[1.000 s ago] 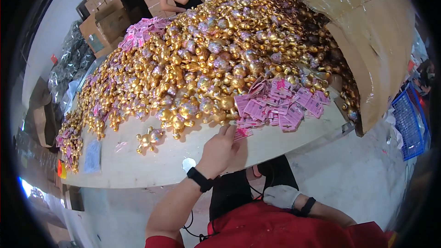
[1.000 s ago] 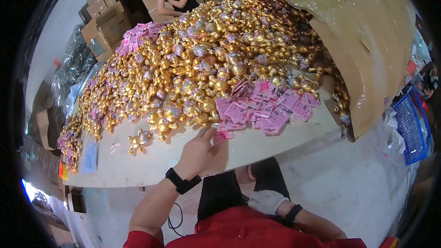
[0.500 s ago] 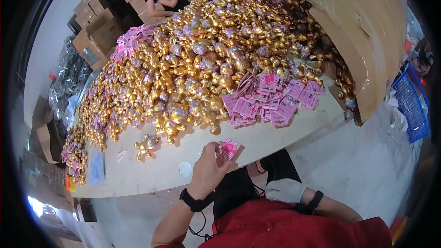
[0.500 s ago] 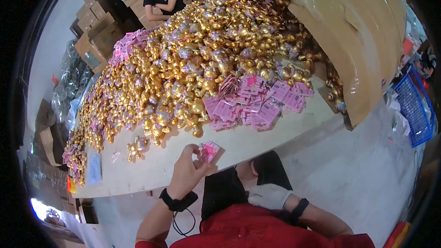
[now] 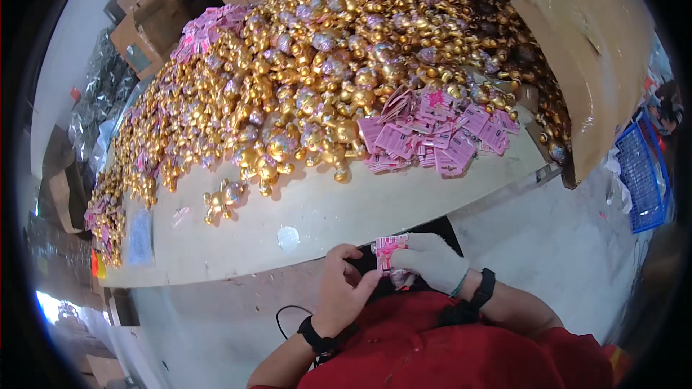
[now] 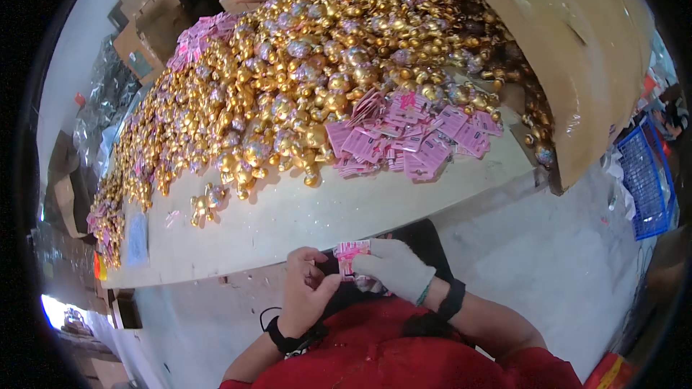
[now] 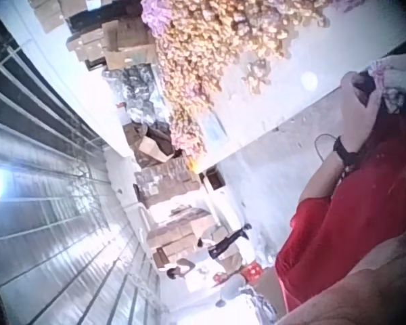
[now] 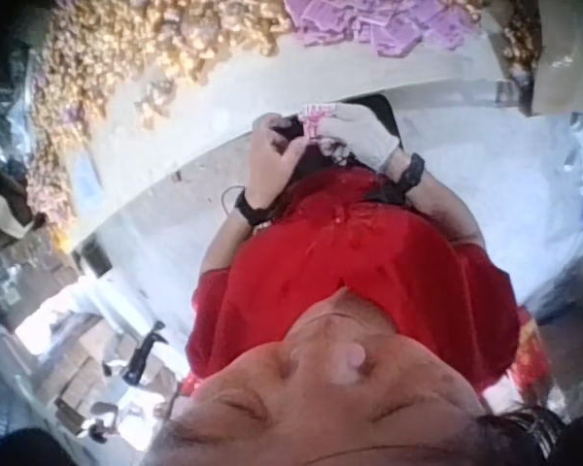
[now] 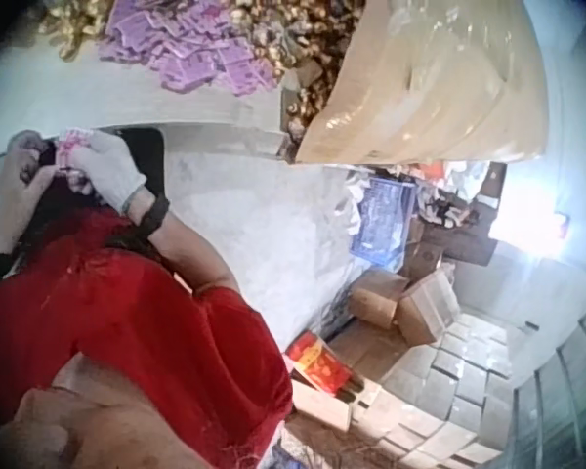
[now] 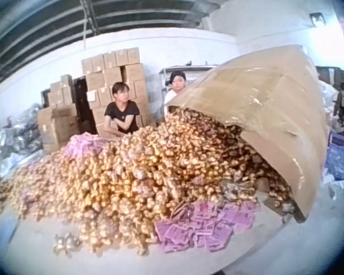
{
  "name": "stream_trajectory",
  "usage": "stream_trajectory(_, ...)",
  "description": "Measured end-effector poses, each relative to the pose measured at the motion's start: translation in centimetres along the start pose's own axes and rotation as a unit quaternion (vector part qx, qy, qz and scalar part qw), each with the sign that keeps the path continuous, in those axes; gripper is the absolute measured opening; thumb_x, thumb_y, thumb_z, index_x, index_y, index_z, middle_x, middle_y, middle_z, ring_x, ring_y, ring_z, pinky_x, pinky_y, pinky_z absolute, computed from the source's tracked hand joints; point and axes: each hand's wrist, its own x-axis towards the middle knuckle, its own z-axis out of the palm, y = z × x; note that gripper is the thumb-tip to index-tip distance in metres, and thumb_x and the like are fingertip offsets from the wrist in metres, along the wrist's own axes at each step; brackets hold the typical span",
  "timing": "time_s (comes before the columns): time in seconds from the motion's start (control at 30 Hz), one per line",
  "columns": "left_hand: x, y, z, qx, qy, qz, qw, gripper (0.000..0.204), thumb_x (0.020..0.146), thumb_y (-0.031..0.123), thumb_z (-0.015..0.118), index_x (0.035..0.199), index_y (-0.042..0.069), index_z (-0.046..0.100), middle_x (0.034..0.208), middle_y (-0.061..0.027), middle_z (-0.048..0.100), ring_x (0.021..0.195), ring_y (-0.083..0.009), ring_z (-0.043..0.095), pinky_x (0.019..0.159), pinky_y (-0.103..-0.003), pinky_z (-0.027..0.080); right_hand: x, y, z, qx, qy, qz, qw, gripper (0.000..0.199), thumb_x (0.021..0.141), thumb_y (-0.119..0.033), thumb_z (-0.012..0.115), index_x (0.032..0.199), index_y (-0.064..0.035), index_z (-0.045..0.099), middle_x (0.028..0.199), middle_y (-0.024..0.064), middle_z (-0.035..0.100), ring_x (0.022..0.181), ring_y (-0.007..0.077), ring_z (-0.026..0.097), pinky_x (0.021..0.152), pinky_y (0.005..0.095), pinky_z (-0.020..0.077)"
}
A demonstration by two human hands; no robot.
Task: Sorting and organizing gold-colored figurines and pink packets on a large work table.
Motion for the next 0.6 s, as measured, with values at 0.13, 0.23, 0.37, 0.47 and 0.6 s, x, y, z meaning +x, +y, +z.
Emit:
stream_trajectory(0.13,0.3,-0.6,0.1,-0.275,-0.116,-0.007,0.954,0.034,0.095,0.024,0.061,0.118,0.001,0.050,0.108,-0.0066,0.057,0.079,-0.0093,0.057,0.066,-0.024,0.049,-0.8,-0.7,0.2,-0.086,-0.039,0.002,0.996,0.020,0.088,-0.016,0.059,0.100,-0.0020,0.066,0.076,0.0040,0.065,0.065,0.0091,0.061,0.058,0.0239,0.0508)
stream_trajectory(0.23,0.4,-2.2,-0.3,-0.279,-0.183,-0.051,0.941,0.025,0.098,0.020,0.055,0.115,0.002,0.056,0.092,-0.0018,0.061,0.070,-0.0069,0.056,0.062,-0.021,0.048,-1.1,-0.6,0.4,-0.106,-0.028,0.006,0.994,0.018,0.090,-0.021,0.058,0.093,-0.0045,0.064,0.071,0.0008,0.059,0.060,0.0085,0.055,0.054,0.0233,0.0459)
stream_trajectory(0.37,0.9,-1.3,-1.6,-0.204,-0.113,-0.038,0.972,0.020,0.099,0.021,0.054,0.103,0.003,0.061,0.080,-0.0003,0.061,0.067,-0.0063,0.056,0.060,-0.021,0.047,-1.3,-0.5,0.2,-0.197,-0.021,-0.011,0.980,0.019,0.089,-0.022,0.059,0.089,-0.0034,0.064,0.069,0.0042,0.060,0.058,0.0128,0.056,0.056,0.0278,0.0468)
stream_trajectory(0.47,1.0,-1.2,-1.9,-0.142,-0.104,-0.009,0.984,0.022,0.098,0.024,0.056,0.101,0.003,0.062,0.080,-0.0007,0.062,0.068,-0.0067,0.056,0.060,-0.022,0.046,-1.2,-0.4,-0.4,-0.357,-0.030,-0.107,0.928,0.022,0.085,-0.023,0.061,0.085,-0.0018,0.063,0.067,0.0111,0.061,0.058,0.0214,0.059,0.058,0.0339,0.0483)
stream_trajectory(0.6,1.0,-1.8,-1.6,-0.090,-0.064,0.027,0.994,0.021,0.097,0.021,0.057,0.101,0.001,0.062,0.077,-0.0031,0.062,0.067,-0.0089,0.056,0.060,-0.024,0.045,-1.3,-1.2,-0.3,-0.454,-0.026,-0.202,0.867,0.025,0.082,-0.027,0.062,0.084,-0.0019,0.062,0.068,0.0186,0.061,0.064,0.0317,0.062,0.062,0.0398,0.0489)
